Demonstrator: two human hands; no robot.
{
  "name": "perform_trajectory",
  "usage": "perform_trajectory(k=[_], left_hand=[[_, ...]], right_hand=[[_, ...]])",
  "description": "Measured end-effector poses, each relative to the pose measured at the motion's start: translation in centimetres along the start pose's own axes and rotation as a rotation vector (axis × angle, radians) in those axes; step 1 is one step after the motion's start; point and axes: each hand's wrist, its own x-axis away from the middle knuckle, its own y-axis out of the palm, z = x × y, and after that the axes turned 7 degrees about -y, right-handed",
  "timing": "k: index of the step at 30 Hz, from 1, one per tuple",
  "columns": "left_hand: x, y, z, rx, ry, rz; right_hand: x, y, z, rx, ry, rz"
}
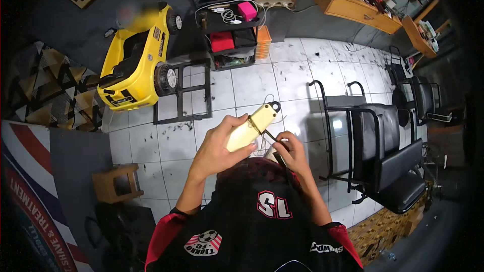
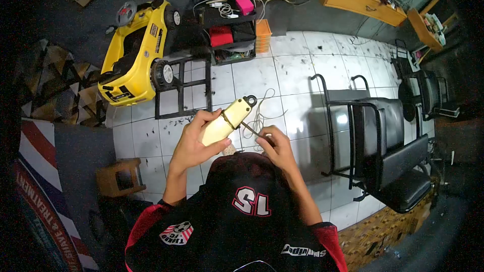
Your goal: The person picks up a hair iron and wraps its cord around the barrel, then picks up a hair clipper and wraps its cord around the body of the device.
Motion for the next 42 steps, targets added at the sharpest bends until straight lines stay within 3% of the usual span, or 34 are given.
perform_trajectory(k=[5,8,13,16,22,26,27,30,31,35,39,42], left_hand=[[-0.2,0.3,-1.0,0.118,-0.062,0.050],[-0.5,-0.2,-0.4,0.229,-0.077,0.088],[-0.2,-0.8,-0.5,0.298,-0.134,0.104],[-0.5,-1.0,-1.1,0.226,-0.124,0.181],[-0.1,-1.4,-1.1,-0.130,-0.139,0.166],[1.0,-0.1,-1.8,-0.269,-0.130,0.012],[1.0,0.3,-2.3,-0.336,-0.032,0.030],[2.1,0.5,-2.0,-0.325,-0.058,-0.066],[2.3,0.8,-2.0,-0.354,0.030,-0.048],[2.6,0.7,-1.8,-0.470,0.122,-0.280],[3.6,0.5,-1.1,-0.519,0.155,-0.439],[4.1,0.1,-1.0,-0.488,0.209,-0.435]], right_hand=[[-0.6,-1.2,-1.4,0.453,-0.271,0.076],[0.4,-2.2,1.1,0.300,-0.172,0.172],[0.0,-2.3,-1.1,0.505,-0.179,0.177],[0.2,-2.3,-2.9,0.654,-0.170,-0.028],[-0.6,-3.0,-11.9,0.360,-0.292,-0.478],[-2.7,-2.2,-15.9,0.318,-0.291,-0.507],[-3.1,-1.8,-15.7,0.316,-0.386,-0.444],[-3.7,-0.9,-16.1,0.335,-0.345,-0.292],[-3.9,-0.4,-16.5,0.380,-0.279,-0.225],[-5.3,1.1,-15.2,0.618,-0.381,-0.021],[-6.2,1.8,-13.7,0.618,-0.286,-0.079],[-6.4,2.3,-12.0,0.635,-0.175,-0.093]])
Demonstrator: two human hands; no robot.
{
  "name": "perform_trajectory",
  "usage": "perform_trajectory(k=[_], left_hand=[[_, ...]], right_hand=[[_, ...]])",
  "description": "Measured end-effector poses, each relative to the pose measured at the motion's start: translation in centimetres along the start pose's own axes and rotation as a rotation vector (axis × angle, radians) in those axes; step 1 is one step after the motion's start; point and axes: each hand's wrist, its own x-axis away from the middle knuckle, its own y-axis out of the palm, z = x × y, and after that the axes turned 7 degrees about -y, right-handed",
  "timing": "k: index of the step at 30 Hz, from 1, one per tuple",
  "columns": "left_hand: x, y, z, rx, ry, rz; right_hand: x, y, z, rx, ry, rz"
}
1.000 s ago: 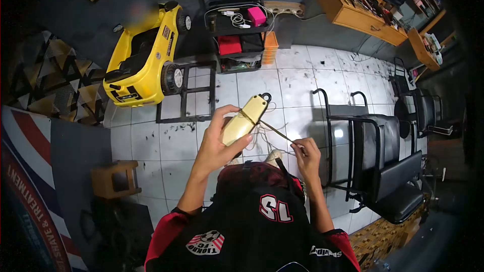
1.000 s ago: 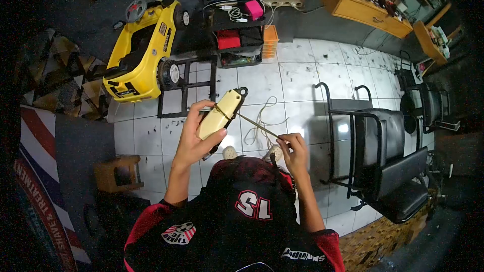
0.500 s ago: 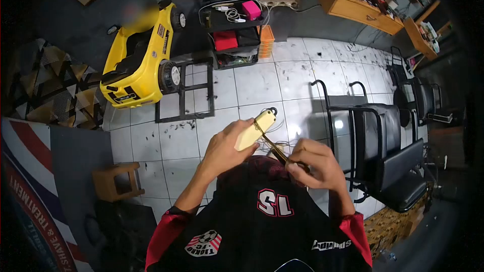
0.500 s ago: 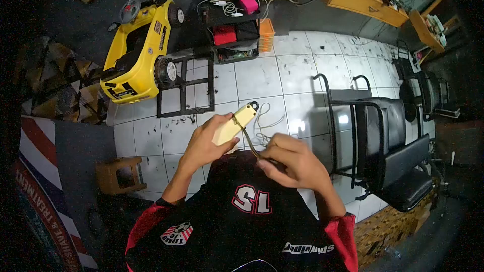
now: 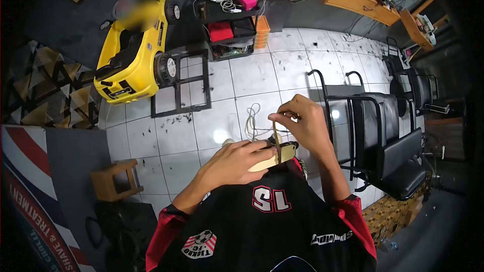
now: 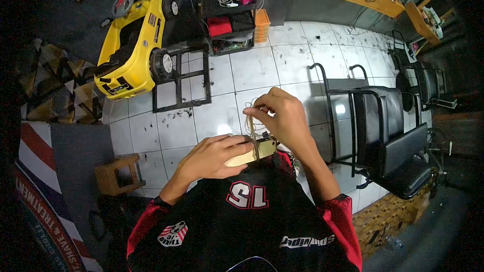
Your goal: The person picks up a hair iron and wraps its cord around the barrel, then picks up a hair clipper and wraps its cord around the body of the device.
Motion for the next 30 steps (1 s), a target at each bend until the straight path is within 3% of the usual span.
perform_trajectory(k=[4,8,9,12,16,17,20,21,24,26,28,30], left_hand=[[1.0,-0.4,-0.4,0.039,0.060,0.133],[1.8,-0.9,-0.5,0.209,0.002,0.082],[2.1,-1.1,-0.4,0.269,-0.043,0.044],[2.5,-1.4,-0.8,0.255,0.081,0.186],[3.6,-2.3,-1.8,0.359,0.029,0.248],[4.0,-2.3,-2.1,0.409,0.003,0.277],[5.0,-2.7,-3.1,0.486,-0.057,0.370],[5.4,-2.5,-3.5,0.536,-0.084,0.409],[6.4,-2.4,-4.3,0.621,-0.107,0.496],[6.9,-1.9,-5.3,0.665,-0.122,0.519],[6.9,-2.0,-5.5,0.815,-0.138,0.562],[6.7,-2.0,-6.3,0.973,-0.122,0.603]], right_hand=[[0.0,1.0,1.5,-0.054,0.183,-0.168],[1.7,3.4,4.5,-0.674,0.252,-0.417],[2.0,3.5,5.2,-0.629,0.232,-0.543],[3.9,4.5,6.6,-0.718,0.244,-0.514],[6.4,4.2,7.4,-0.816,0.217,-0.292],[6.9,3.8,7.5,-0.800,0.250,-0.244],[6.1,2.4,5.5,-0.484,0.033,-0.100],[6.1,2.6,5.4,-0.468,0.097,-0.085],[6.1,2.1,4.5,-0.332,0.205,-0.107],[5.6,2.3,3.7,-0.227,0.147,-0.166],[5.0,2.2,1.3,-0.213,0.146,-0.222],[5.5,2.1,1.2,-0.391,0.144,-0.308]])
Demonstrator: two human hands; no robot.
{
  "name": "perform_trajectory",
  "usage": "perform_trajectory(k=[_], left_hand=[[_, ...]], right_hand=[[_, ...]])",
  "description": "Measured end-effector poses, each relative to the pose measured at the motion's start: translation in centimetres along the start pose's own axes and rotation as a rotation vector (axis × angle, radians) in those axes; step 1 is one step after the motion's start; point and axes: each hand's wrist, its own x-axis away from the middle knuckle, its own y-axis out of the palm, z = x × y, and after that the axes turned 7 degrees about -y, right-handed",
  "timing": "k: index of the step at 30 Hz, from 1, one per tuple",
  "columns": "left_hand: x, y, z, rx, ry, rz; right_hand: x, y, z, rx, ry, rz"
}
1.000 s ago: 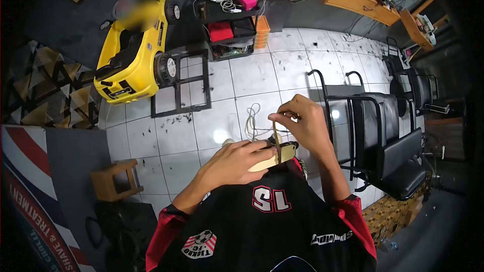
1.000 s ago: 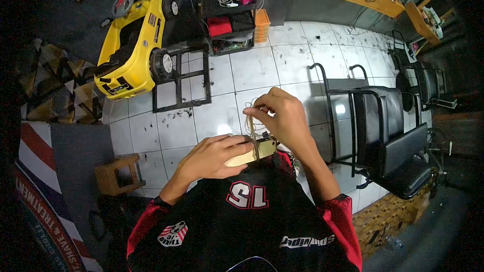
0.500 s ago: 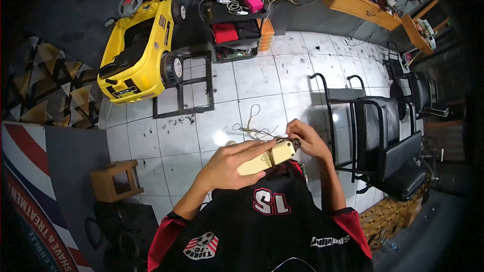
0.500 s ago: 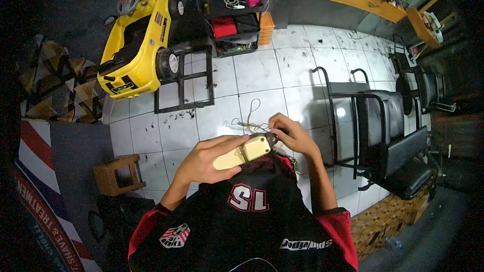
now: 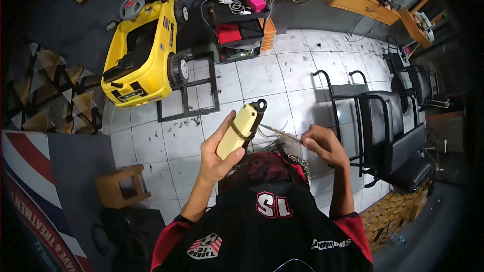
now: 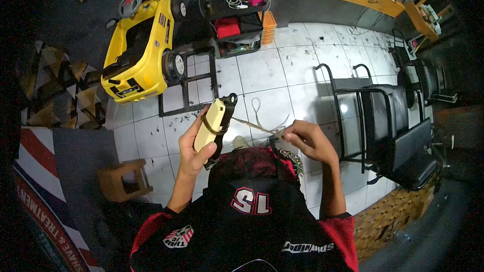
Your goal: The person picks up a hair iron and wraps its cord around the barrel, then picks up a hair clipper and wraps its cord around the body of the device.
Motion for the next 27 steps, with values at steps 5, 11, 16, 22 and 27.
perform_trajectory(k=[5,11,16,22,27], left_hand=[[0.3,-1.4,-0.7,0.051,-0.046,-0.091],[-0.6,-1.3,0.4,0.080,-0.065,-0.106],[-1.7,0.4,1.0,0.073,-0.024,-0.112],[-3.5,2.1,-1.5,0.075,-0.192,-0.159],[-3.9,5.2,-0.6,0.005,-0.235,-0.291]], right_hand=[[1.0,-0.8,-1.4,-0.299,0.260,-0.048],[-0.1,0.0,-2.7,0.171,0.211,0.125],[-0.5,-2.0,-1.1,0.455,-0.258,0.275],[2.3,-5.0,-1.5,-0.201,-0.009,0.180],[2.6,-6.4,-1.1,0.036,0.217,0.229]])
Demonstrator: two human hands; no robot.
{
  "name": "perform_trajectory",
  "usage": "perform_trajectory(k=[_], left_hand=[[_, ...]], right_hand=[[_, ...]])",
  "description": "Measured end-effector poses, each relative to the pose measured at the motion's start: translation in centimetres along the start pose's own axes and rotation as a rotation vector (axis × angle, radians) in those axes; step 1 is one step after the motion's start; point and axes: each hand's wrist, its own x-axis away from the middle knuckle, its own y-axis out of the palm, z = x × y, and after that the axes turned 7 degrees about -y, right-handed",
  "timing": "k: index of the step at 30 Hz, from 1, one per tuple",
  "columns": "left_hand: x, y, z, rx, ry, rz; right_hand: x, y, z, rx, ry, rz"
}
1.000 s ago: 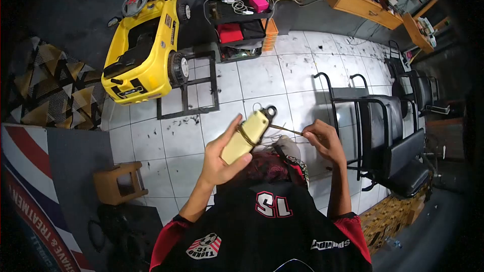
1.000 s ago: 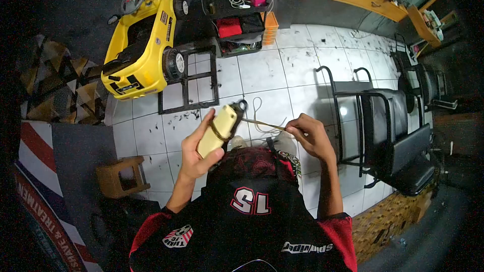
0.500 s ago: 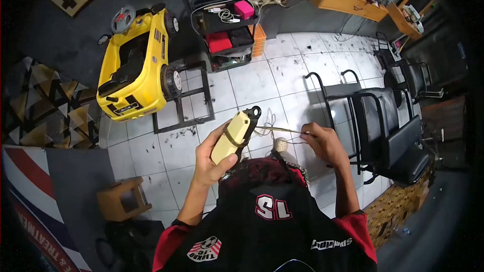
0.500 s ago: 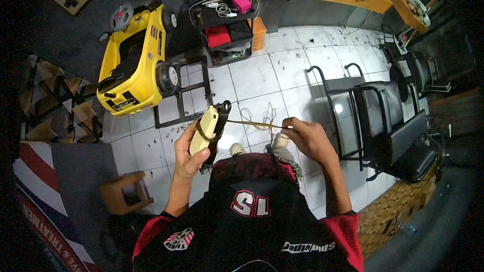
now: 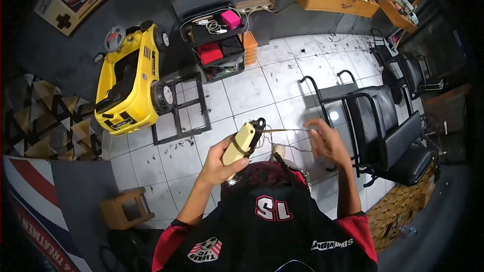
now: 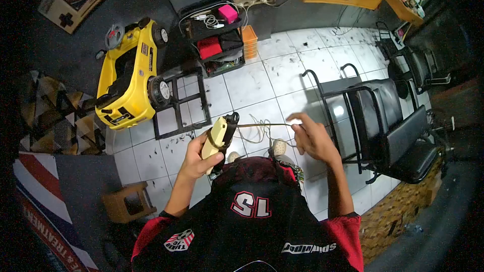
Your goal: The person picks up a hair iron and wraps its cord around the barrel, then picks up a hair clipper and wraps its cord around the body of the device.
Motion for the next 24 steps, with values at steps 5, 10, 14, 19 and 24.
perform_trajectory(k=[5,10,14,19,24], left_hand=[[-2.2,2.0,0.5,-0.025,0.004,0.111],[-3.5,4.6,1.0,-0.114,0.073,0.141],[-4.3,6.2,0.4,-0.392,0.125,0.163],[-5.1,9.2,1.0,-0.749,0.069,0.094],[-5.3,11.0,1.3,-0.895,-0.032,-0.107]], right_hand=[[0.8,-0.1,3.4,0.128,-0.320,0.013],[2.4,-2.9,2.1,-0.182,-0.033,0.132],[4.2,-4.5,2.3,-0.509,0.074,0.028],[4.2,-5.8,0.0,-0.666,0.086,-0.131],[2.7,-6.2,-1.6,-0.338,-0.073,-0.109]])
